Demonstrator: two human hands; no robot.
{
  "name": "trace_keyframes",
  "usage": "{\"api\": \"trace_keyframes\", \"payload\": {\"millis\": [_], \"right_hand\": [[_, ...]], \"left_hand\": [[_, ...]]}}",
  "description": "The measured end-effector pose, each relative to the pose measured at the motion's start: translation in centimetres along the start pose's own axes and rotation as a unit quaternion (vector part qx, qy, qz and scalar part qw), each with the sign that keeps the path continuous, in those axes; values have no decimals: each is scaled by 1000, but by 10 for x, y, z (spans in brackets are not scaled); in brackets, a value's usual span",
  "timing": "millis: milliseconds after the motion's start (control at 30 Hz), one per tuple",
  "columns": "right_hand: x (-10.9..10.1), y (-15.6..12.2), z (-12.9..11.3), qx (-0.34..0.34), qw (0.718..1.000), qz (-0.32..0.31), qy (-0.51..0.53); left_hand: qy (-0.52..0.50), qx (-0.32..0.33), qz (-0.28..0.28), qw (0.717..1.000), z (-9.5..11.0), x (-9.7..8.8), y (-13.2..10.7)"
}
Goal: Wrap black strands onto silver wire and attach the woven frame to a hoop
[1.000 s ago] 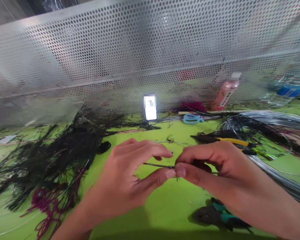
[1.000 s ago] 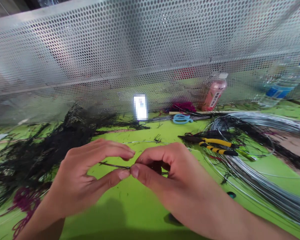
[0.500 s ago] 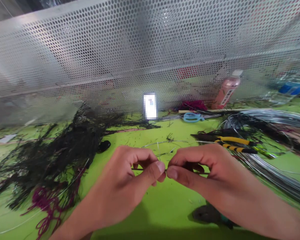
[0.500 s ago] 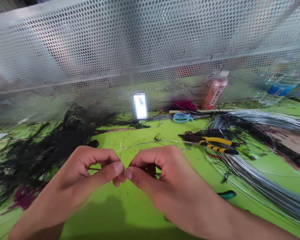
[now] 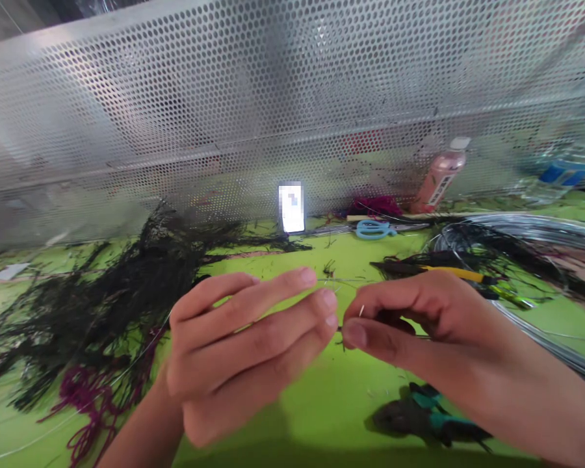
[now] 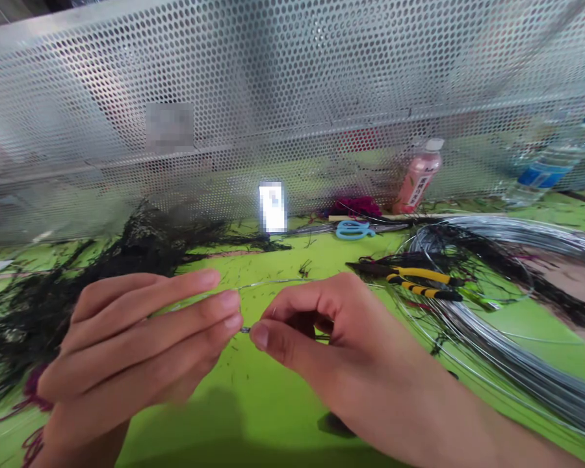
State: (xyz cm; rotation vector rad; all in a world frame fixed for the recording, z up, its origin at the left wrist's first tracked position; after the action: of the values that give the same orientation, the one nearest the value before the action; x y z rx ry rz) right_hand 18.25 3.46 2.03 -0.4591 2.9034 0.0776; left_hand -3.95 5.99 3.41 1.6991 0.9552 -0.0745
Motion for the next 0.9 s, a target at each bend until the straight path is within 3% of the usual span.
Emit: {"api": "trace_keyframes", "payload": {"millis": [67, 133, 333, 433, 533, 733, 800, 900], "right_hand": [[0, 0, 0, -3, 1000, 3, 0], [1, 1, 0, -15, 1000, 8, -5], [0, 2, -1, -34, 999, 32, -27], [0, 2, -1, -27, 999, 31, -25], [-1, 2, -2, -21, 999, 21, -25], [-2, 3, 0, -28, 999, 14, -19], [-2, 2, 0, -20, 1000, 10, -14], [-2, 1, -1, -8, 1000, 5, -8]], "left_hand": [[11, 32, -8, 999, -3, 2, -5], [12, 25, -11, 1000, -3, 5, -8], [-27, -60, -64, 996, 6, 7, 1], [-84, -136, -81, 984, 10, 6, 7], [-161, -230, -109, 954, 13, 5, 10], [-264, -398, -159, 864, 13, 3, 11], [-272, -381, -155, 870, 11, 3, 11], [-227, -261, -113, 931, 8, 5, 9]]}}
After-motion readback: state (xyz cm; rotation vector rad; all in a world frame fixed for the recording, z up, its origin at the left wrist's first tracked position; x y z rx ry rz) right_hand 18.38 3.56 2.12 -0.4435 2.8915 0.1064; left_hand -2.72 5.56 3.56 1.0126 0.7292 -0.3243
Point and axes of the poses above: each hand's wrist, its own y-axis towards the middle knuckle, its own x-axis out of the palm, z = x × y, the point moved 1 cm from there along y, towards the middle knuckle, and after that the axes turned 5 degrees about z, right-handed, at the moved point
